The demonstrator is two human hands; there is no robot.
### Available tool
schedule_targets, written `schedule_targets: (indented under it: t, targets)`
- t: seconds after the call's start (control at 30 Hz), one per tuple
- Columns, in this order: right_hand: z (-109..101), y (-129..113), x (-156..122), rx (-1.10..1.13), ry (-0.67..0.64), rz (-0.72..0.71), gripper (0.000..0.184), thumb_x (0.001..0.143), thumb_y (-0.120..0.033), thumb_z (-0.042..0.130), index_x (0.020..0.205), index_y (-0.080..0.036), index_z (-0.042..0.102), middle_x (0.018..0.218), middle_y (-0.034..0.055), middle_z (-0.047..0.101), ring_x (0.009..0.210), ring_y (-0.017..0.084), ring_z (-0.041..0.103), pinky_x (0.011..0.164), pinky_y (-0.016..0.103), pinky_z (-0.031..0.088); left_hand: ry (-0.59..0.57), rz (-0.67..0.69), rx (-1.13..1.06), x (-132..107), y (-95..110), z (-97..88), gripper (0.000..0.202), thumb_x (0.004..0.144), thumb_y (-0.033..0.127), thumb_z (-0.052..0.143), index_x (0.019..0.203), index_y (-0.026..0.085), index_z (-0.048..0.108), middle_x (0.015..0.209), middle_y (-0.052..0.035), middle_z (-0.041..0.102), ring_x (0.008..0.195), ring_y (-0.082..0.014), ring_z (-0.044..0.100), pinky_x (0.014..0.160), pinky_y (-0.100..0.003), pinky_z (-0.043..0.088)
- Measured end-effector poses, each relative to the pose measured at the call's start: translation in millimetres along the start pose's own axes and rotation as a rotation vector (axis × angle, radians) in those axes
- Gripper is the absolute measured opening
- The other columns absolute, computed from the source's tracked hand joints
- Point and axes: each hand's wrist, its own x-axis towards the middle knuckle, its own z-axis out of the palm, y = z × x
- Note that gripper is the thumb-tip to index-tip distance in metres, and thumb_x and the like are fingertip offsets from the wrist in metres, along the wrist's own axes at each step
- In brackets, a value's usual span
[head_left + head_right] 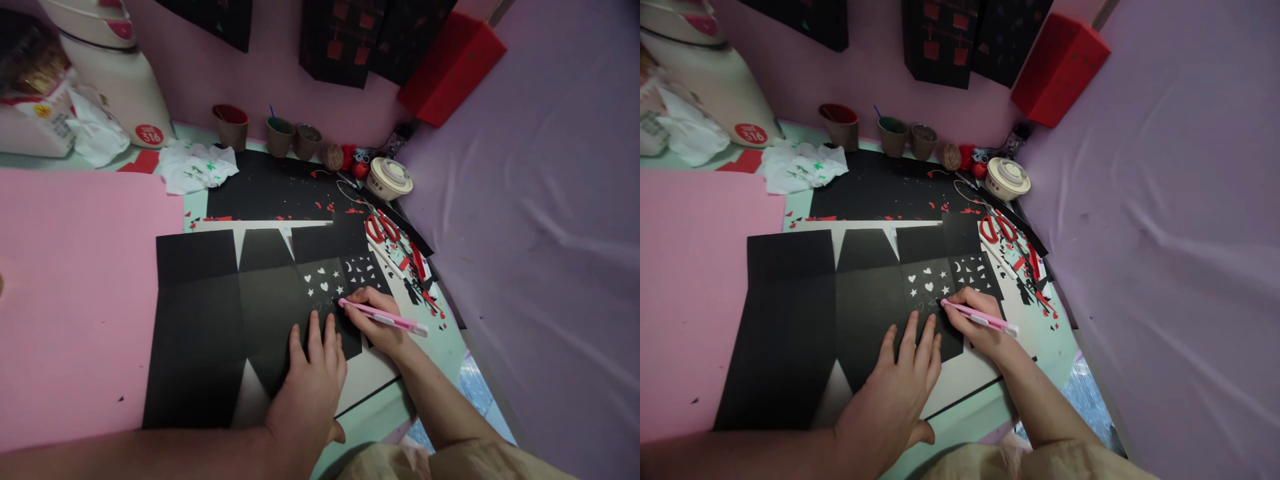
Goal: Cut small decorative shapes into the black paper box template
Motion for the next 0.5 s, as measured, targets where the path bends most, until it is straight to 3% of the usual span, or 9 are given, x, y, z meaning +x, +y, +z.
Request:
schedule_targets:
  t: [0.2, 0.5]
  targets:
    - [0.6, 3.3, -0.8, 0.003, 0.001, -0.012, 0.004, 0.086, -0.021, 0.065, 0.082, -0.021, 0.065, 0.074, 0.0013, 0.069, 0.067, 0.015, 0.064, 0.062, 0.026, 0.049, 0.037, 0.002, -0.005, 0.2, -0.2, 2.8, 0.105, 0.063, 0.078, 0.065, 0.144, 0.013, 0.043, 0.153, -0.0228, 0.026, 0.139, -0.0497, 0.027, 0.104, -0.068, 0.034]
    - [0.9, 1.8, -0.3, -0.019, 0.003, -0.023, 0.004, 0.086, -0.022, 0.065, 0.082, -0.021, 0.064, 0.075, 0.0012, 0.069, 0.065, 0.014, 0.064, 0.060, 0.025, 0.049, -0.006, 0.002, -0.013, 0.7, -0.9, 0.0, 0.106, 0.064, 0.077, 0.065, 0.145, 0.013, 0.041, 0.153, -0.0235, 0.023, 0.139, -0.0496, 0.025, 0.105, -0.068, 0.032]
